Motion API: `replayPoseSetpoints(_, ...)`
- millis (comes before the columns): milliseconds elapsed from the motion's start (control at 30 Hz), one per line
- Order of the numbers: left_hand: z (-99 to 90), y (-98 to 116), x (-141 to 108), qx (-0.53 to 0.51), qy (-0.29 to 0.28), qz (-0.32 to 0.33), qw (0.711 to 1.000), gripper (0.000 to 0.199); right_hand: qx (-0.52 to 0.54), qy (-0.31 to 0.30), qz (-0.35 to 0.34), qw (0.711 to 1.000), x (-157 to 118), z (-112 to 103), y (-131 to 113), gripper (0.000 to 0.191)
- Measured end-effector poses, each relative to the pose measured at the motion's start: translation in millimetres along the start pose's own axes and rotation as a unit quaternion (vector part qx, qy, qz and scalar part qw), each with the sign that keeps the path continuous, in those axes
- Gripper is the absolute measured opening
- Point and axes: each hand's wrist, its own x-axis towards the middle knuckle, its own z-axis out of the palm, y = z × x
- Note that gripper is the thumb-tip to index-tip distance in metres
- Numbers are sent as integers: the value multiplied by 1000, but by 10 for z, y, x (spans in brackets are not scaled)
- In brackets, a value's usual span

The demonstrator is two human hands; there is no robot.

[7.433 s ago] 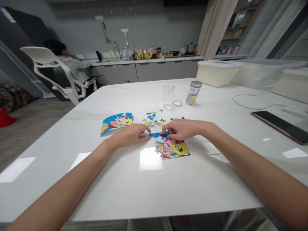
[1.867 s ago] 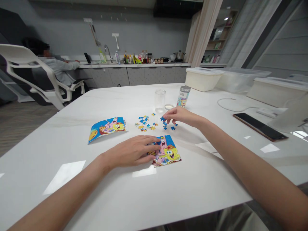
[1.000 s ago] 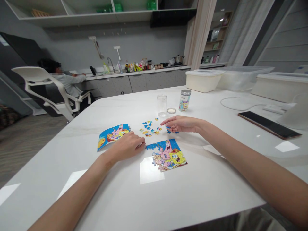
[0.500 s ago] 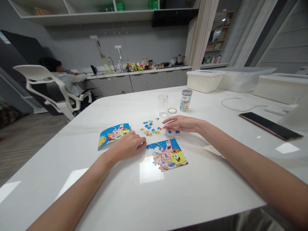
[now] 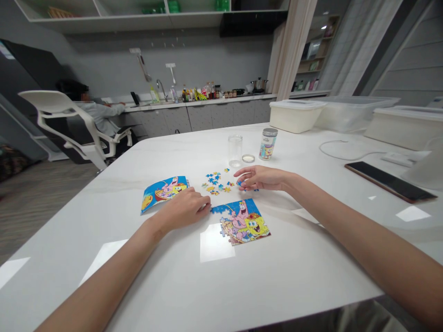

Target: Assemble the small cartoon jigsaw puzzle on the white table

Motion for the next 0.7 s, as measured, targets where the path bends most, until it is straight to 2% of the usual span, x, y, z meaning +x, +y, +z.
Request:
replayPoseSetpoints(200,-18,14,-1,3,3,-3,1000,30,-16,20,28,999,-9,18,-27,23)
replayPoseSetpoints(367,-26,14,1,4,-6,0,1000,28,-9,9,23,1000,-4,27,-19,19)
replayPoseSetpoints(700,-13,15,3,7,-10,-6,1000,28,-6,-19,2,1000,2,-11,16,33)
